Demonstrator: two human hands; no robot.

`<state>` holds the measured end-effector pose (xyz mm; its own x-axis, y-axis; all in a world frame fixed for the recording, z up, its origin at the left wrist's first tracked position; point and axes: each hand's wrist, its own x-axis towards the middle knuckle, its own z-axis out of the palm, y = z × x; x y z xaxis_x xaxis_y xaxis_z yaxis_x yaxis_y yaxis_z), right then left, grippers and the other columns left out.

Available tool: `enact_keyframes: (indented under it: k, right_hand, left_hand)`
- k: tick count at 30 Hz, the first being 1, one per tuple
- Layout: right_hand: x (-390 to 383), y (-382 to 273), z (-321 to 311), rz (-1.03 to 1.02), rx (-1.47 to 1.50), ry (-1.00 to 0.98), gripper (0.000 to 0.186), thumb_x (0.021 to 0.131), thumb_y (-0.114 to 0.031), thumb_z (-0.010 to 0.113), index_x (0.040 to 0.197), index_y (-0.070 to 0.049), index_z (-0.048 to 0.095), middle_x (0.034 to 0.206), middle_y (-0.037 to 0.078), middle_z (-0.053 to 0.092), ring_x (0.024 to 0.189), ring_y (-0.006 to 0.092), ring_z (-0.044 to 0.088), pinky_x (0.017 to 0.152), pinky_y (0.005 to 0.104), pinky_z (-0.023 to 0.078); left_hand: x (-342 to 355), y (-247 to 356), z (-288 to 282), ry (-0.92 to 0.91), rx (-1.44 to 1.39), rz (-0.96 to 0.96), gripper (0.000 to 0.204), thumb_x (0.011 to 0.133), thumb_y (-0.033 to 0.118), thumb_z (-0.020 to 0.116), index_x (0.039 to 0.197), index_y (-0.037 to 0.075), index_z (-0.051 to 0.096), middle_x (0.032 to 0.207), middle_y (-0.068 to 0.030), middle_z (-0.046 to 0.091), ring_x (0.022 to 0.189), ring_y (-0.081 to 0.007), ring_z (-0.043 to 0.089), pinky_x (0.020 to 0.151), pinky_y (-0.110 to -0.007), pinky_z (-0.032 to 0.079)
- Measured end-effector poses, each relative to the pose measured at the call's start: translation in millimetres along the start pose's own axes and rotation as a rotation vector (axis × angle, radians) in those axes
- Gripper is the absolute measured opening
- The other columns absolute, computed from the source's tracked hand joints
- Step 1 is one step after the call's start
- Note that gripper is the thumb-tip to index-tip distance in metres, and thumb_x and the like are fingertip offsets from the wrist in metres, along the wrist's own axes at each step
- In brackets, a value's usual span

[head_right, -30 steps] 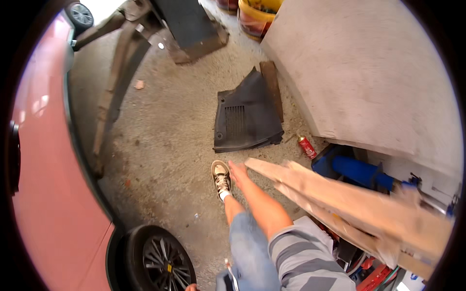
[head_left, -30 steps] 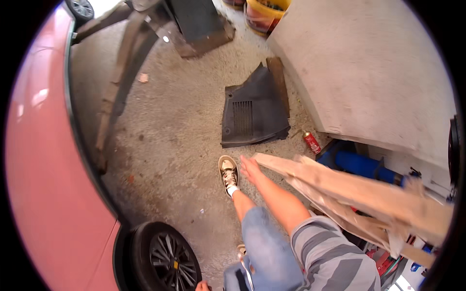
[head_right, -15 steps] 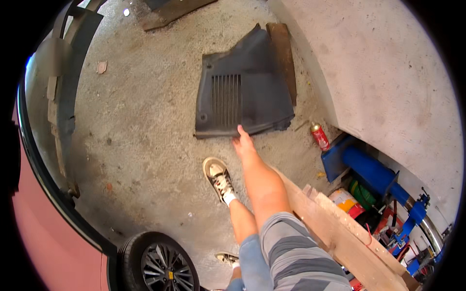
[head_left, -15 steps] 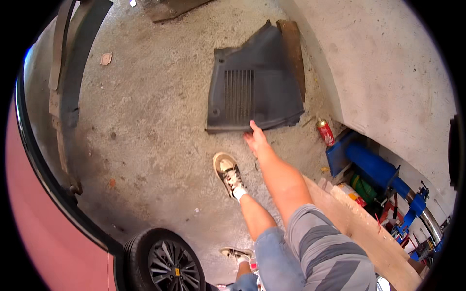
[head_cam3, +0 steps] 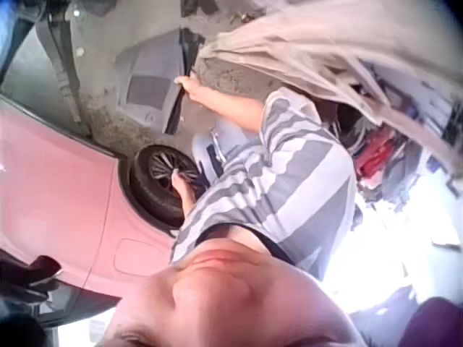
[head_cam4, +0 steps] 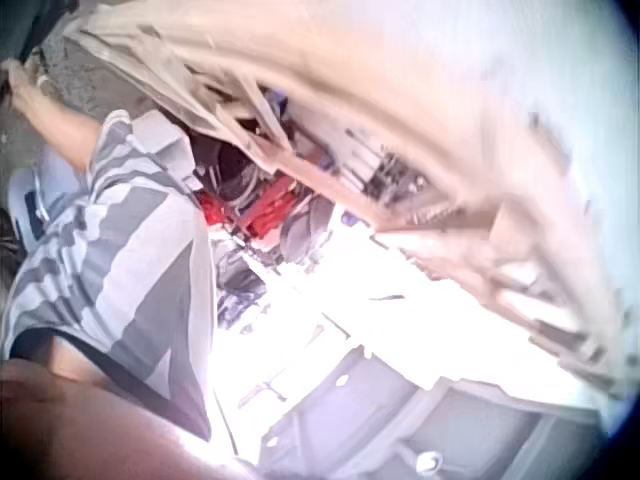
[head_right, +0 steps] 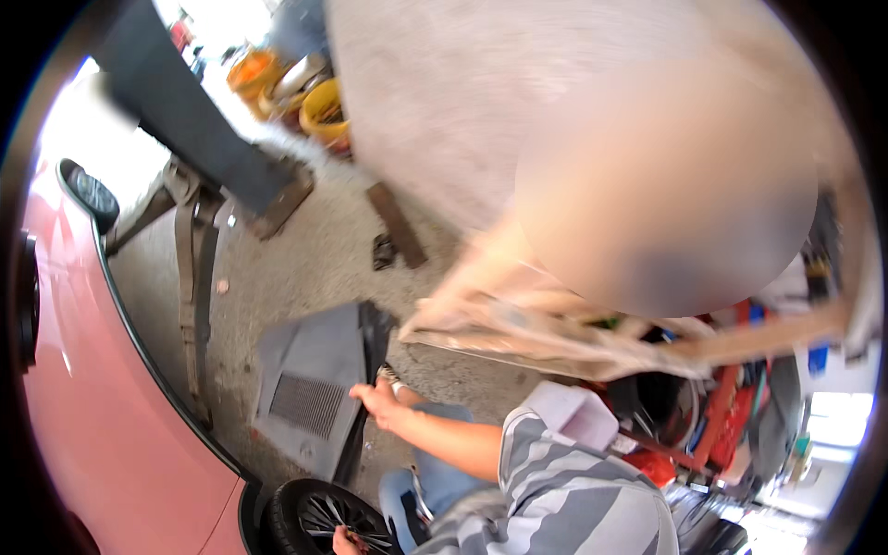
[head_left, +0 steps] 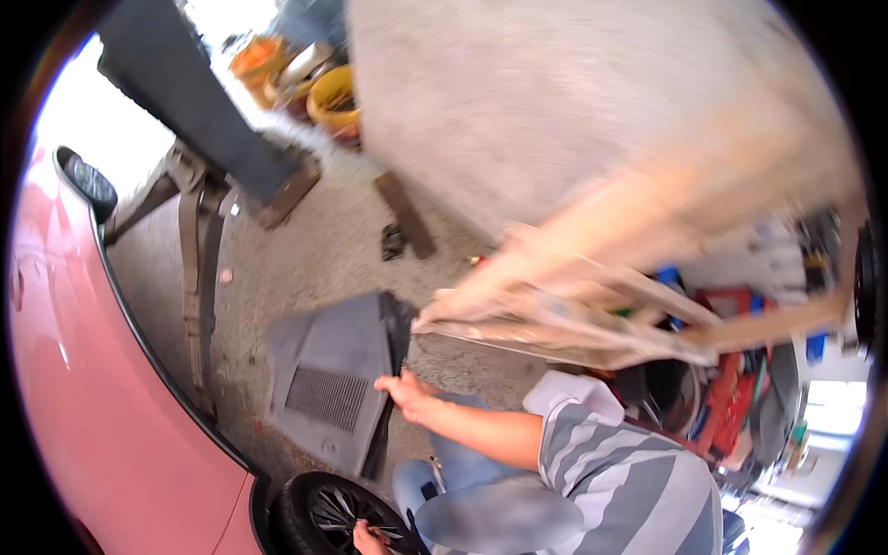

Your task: The person picks through tools in a bucket, carries a plastic cover, removes a tire, and uses a socket wrench to work on components inside the wheel well of a car.

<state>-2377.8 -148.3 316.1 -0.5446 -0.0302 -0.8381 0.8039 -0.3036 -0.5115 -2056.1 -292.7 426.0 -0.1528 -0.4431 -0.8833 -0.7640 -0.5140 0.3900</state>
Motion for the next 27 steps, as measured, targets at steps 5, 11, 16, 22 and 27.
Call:
enact_keyframes:
  k: [5,11,16,22,27]
  right_hand:
    - [-231.1,-15.2,-131.8,0.251,0.132,-0.309,0.015,0.074,-0.013,0.067,0.084,-0.004,0.061,0.078,0.009,0.064,0.069,0.0213,0.062,0.060,0.0364,0.053]
    - [-423.9,-33.2,-327.6,0.075,0.292,-0.206,0.020,0.072,-0.018,0.066,0.084,-0.003,0.064,0.078,0.009,0.064,0.071,0.0217,0.062,0.063,0.0366,0.050]
    - [-551.9,-40.5,-528.5,-0.309,0.286,0.297,0.038,0.070,-0.012,0.068,0.102,0.006,0.063,0.091,0.012,0.065,0.083,0.0224,0.063,0.076,0.0361,0.050]
    - [-698.1,-56.8,-720.4,-0.683,0.575,0.575,0.038,0.070,-0.004,0.064,0.107,0.003,0.059,0.091,0.011,0.065,0.081,0.0238,0.064,0.074,0.0374,0.053]
    - [-742.7,-78.5,-931.9,-0.817,0.679,0.795,0.024,0.072,-0.013,0.062,0.094,-0.003,0.061,0.083,0.008,0.063,0.073,0.0239,0.062,0.067,0.0392,0.052]
  left_hand:
    - [-23.0,-57.0,27.2,-0.091,0.106,0.178,0.027,0.090,0.029,0.055,0.072,0.009,0.054,0.060,-0.0006,0.048,0.050,-0.0121,0.044,0.047,-0.027,0.035]
    - [-91.2,-102.6,125.3,-0.250,0.331,0.328,0.026,0.089,0.030,0.056,0.075,0.008,0.057,0.063,-0.0020,0.051,0.052,-0.0129,0.046,0.047,-0.028,0.036]
    - [-160.8,-163.9,194.5,-0.334,0.521,0.417,0.027,0.089,0.030,0.057,0.077,0.007,0.059,0.064,-0.0032,0.053,0.053,-0.0135,0.048,0.047,-0.029,0.037]
    - [-218.8,-241.2,265.8,-0.318,0.582,0.484,0.027,0.088,0.031,0.057,0.079,0.005,0.061,0.067,-0.0046,0.055,0.054,-0.0142,0.050,0.048,-0.030,0.038]
    - [-268.0,-298.2,295.4,-0.241,0.619,0.508,0.029,0.087,0.032,0.058,0.081,0.004,0.063,0.068,-0.0057,0.058,0.055,-0.0149,0.052,0.048,-0.031,0.039]
